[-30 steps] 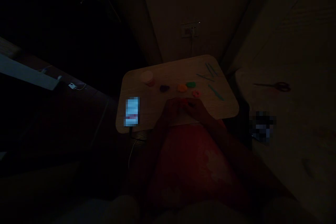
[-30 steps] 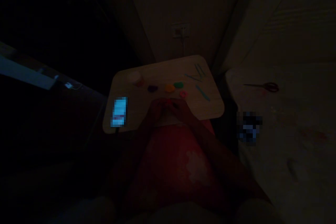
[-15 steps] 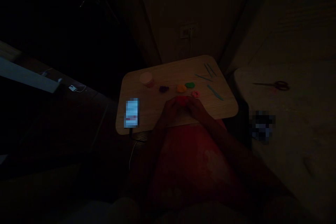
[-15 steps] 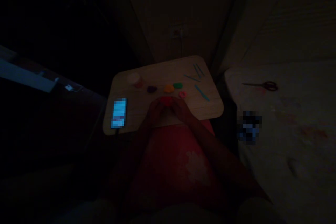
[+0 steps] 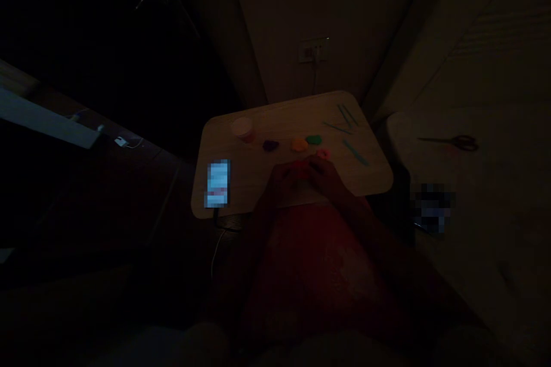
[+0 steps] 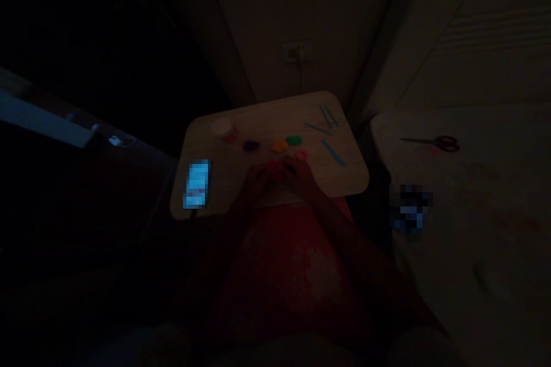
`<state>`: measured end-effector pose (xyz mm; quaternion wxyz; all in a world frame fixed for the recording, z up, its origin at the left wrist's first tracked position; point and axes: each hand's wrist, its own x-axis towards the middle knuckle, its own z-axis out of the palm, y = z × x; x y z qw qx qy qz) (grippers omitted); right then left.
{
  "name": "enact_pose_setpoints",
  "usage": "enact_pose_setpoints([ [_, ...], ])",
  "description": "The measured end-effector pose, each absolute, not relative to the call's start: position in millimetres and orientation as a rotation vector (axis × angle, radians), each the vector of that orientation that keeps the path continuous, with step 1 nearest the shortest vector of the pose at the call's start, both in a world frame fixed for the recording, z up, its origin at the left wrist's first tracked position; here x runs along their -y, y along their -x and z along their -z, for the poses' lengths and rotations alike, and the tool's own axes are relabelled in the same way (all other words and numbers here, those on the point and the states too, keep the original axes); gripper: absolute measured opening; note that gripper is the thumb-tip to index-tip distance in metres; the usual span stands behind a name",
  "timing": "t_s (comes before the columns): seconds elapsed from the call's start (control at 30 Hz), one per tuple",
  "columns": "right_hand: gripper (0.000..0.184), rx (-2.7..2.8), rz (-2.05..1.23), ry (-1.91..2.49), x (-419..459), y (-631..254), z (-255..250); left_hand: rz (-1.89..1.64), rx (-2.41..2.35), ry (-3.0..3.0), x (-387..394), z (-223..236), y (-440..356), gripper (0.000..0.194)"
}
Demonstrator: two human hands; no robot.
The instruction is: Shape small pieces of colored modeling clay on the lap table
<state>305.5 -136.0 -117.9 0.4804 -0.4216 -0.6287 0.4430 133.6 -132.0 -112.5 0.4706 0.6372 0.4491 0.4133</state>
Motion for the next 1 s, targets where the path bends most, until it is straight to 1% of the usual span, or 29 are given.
enact_pose_setpoints([
  [0.1, 0.031, 1.524, -1.058, 1.026, 137, -307, 117, -1.034, -1.038, -1.554, 132, 114, -135, 0.063],
  [0.27, 0.032, 1.52, -1.04, 1.059, 139, -308, 116, -0.976, -1.093, -1.653, 131, 115, -133, 0.052],
  [0.43, 0.031, 1.509, -0.993, 1.098, 139, -305, 116, -1.012, -1.142, -1.659, 130, 117, -131, 0.051],
  [0.53, 0.033, 1.487, -0.98, 1.078, 138, -304, 117, -1.067, -1.185, -1.591, 129, 120, -132, 0.051],
  [0.7, 0.04, 1.454, -1.025, 1.091, 137, -304, 121, -1.157, -1.168, -1.414, 128, 125, -133, 0.06],
  [0.87, 0.031, 1.44, -1.062, 1.118, 137, -304, 127, -1.164, -1.226, -1.415, 129, 124, -134, 0.07],
  [1.0, 0.023, 1.34, -1.02, 1.125, 136, -307, 126, -1.171, -1.185, -1.435, 129, 116, -135, 0.072],
])
